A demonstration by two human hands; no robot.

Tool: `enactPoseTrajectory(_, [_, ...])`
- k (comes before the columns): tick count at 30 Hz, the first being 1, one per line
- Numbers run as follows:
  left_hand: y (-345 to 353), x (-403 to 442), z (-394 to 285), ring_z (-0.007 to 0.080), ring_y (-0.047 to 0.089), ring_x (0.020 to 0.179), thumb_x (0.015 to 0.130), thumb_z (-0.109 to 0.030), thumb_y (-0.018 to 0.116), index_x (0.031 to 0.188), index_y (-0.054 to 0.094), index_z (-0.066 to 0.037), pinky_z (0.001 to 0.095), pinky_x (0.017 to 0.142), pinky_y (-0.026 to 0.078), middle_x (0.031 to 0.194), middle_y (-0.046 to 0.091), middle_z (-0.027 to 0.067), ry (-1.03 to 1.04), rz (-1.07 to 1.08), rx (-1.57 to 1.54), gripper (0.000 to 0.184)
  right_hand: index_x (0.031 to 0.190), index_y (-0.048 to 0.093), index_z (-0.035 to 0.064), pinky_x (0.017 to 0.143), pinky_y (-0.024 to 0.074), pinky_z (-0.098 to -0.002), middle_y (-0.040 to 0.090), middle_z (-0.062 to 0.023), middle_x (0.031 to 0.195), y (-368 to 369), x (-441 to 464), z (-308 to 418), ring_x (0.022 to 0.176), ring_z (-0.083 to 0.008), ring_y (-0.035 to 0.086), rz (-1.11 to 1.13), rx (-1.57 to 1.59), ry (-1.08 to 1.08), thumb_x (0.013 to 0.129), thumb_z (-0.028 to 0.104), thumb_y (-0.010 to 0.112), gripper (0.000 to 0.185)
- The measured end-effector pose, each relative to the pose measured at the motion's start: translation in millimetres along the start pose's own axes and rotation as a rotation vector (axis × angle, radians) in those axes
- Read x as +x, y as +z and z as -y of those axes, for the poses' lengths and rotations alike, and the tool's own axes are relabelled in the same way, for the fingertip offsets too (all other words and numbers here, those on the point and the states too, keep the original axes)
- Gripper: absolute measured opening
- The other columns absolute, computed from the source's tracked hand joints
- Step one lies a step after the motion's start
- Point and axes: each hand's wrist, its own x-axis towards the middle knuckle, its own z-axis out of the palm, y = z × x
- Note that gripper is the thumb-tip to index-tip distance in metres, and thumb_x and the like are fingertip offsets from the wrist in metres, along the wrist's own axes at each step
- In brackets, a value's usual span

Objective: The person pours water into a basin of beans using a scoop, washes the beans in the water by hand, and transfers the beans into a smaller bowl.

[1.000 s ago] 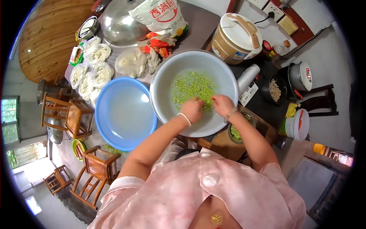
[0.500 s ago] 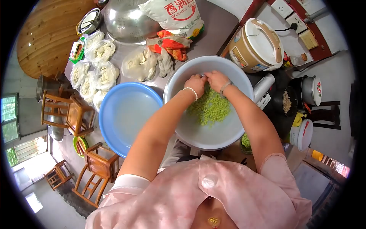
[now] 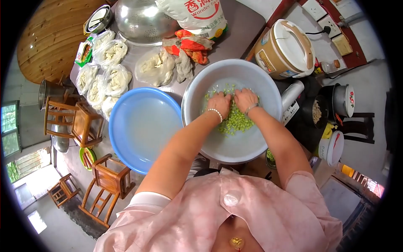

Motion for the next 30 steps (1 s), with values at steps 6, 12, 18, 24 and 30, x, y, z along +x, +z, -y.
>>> enactPoseTrajectory(6, [25, -28, -29, 0.0325, 0.055, 0.086, 0.08, -0.019, 0.047, 0.092, 0.054, -0.009, 0.0418, 0.07, 0.048, 0.092, 0.055, 0.0164, 0.0, -0.024, 0.01, 0.017, 0.082, 0.054, 0.0107, 0.063, 0.0463, -0.0447, 0.056, -0.014, 0.083, 17, -38, 1, 0.077, -0.0331, 0.056, 0.012, -0.029, 0.089, 0.077, 0.019, 0.05, 0.011])
enactPoseTrajectory(12, [36, -53, -42, 0.0318, 0.055, 0.089, 0.08, -0.017, 0.048, 0.093, 0.054, -0.006, 0.04, 0.072, 0.048, 0.096, 0.055, 0.017, -0.018, 0.065, 0.025, 0.018, 0.085, 0.055, 0.0098, 0.064, 0.0466, -0.0452, 0.058, -0.0157, 0.084, 14, -74, 9, 0.077, -0.0341, 0.058, 0.139, 0.058, 0.208, 0.078, 0.022, 0.047, 0.015])
enactPoseTrajectory(18, [42, -73, -52, 0.0322, 0.057, 0.09, 0.079, -0.017, 0.047, 0.095, 0.054, -0.005, 0.0399, 0.074, 0.048, 0.099, 0.055, 0.0187, -0.082, 0.145, -0.009, 0.021, 0.091, 0.057, 0.0084, 0.073, 0.0464, -0.0429, 0.06, -0.0175, 0.091, 1, -94, 24, 0.084, -0.034, 0.058, 0.268, 0.121, 0.288, 0.078, 0.02, 0.046, 0.021])
enactPoseTrajectory(24, [43, -83, -62, 0.0344, 0.055, 0.094, 0.081, -0.019, 0.046, 0.101, 0.053, -0.004, 0.04, 0.079, 0.046, 0.105, 0.053, 0.0205, -0.235, 0.242, -0.136, 0.027, 0.092, 0.06, 0.0035, 0.079, 0.0448, -0.0402, 0.059, -0.018, 0.099, 13, -97, 28, 0.092, -0.035, 0.056, 0.338, 0.329, 0.504, 0.076, 0.021, 0.048, 0.027])
enactPoseTrajectory(30, [72, -73, -56, 0.0374, 0.055, 0.093, 0.08, -0.02, 0.046, 0.098, 0.055, 0.001, 0.0409, 0.08, 0.045, 0.1, 0.057, 0.0239, -0.441, 0.228, -0.392, 0.029, 0.088, 0.062, -0.0001, 0.074, 0.0457, -0.0374, 0.061, -0.0189, 0.092, 66, -99, 10, 0.086, -0.0327, 0.058, 0.293, 0.574, 0.634, 0.074, 0.017, 0.05, 0.025])
